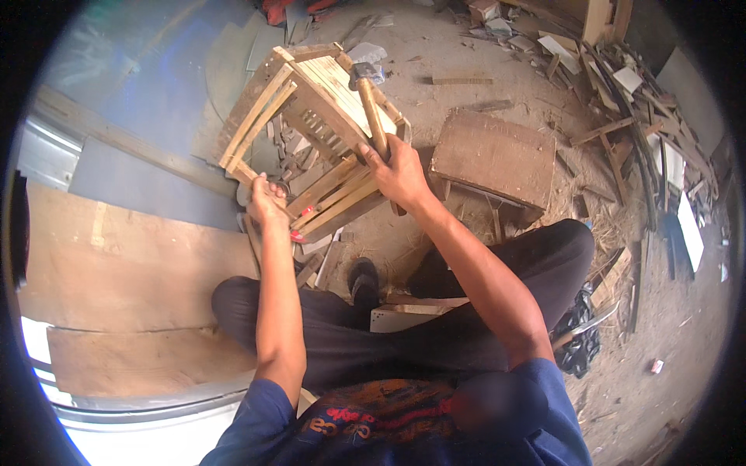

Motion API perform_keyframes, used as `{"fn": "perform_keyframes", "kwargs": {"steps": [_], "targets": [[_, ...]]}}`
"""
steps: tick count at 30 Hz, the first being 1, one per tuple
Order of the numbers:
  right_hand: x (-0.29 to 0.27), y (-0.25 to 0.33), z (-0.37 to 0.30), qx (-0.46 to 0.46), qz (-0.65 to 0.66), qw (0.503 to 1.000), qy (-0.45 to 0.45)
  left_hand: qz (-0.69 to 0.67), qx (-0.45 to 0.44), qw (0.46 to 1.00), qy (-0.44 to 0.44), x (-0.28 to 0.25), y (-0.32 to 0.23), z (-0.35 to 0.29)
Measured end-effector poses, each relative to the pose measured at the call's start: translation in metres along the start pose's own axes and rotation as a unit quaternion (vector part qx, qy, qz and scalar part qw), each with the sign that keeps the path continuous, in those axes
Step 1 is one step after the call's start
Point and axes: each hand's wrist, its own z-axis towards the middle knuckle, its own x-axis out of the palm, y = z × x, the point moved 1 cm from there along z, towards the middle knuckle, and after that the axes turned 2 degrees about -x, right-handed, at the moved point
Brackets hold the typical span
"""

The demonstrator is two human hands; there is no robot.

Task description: The person assembles a wooden crate by inserting slats into a frame and securing them with nails using a hammer. The person retrieves nails from a black plastic bag and repeatedly hammers them into the crate.

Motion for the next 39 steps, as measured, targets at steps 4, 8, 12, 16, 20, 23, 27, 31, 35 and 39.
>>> {"fn": "perform_keyframes", "kwargs": {"steps": [4, 8, 12, 16, 20, 23, 27, 31, 35, 39], "targets": [[-0.002, 0.016, 0.007, -0.015, -0.084, 0.996, 0.032, -0.096, -0.021, 0.994, -0.054, -0.02, 0.058, 0.003], [0.002, 0.018, 0.016, -0.086, -0.137, 0.985, 0.067, -0.103, -0.039, 0.985, -0.129, -0.023, 0.112, -0.022], [0.019, 0.008, 0.032, -0.16, -0.19, 0.962, 0.118, -0.049, -0.049, 0.973, -0.221, -0.019, 0.146, -0.036], [0.037, -0.008, 0.046, -0.192, -0.227, 0.94, 0.167, -0.017, -0.149, 0.956, -0.253, -0.028, 0.207, -0.023], [0.048, -0.046, 0.045, -0.241, -0.261, 0.916, 0.189, -0.044, -0.264, 0.948, -0.173, -0.028, 0.253, -0.029], [0.059, -0.062, 0.045, -0.235, -0.278, 0.909, 0.204, -0.072, -0.341, 0.928, -0.131, -0.047, 0.284, -0.017], [0.054, -0.089, 0.037, -0.215, -0.289, 0.916, 0.179, 0.019, -0.395, 0.904, -0.162, -0.037, 0.284, -0.019], [0.065, -0.089, 0.029, -0.203, -0.294, 0.917, 0.177, 0.148, -0.376, 0.9, -0.162, -0.048, 0.289, -0.01], [0.091, -0.098, -0.009, -0.227, -0.272, 0.918, 0.179, 0.23, -0.106, 0.967, -0.019, -0.082, 0.29, -0.013], [0.046, -0.107, -0.021, -0.076, -0.191, 0.948, 0.245, 0.07, -0.326, 0.935, -0.119, -0.042, 0.223, -0.069]]}}
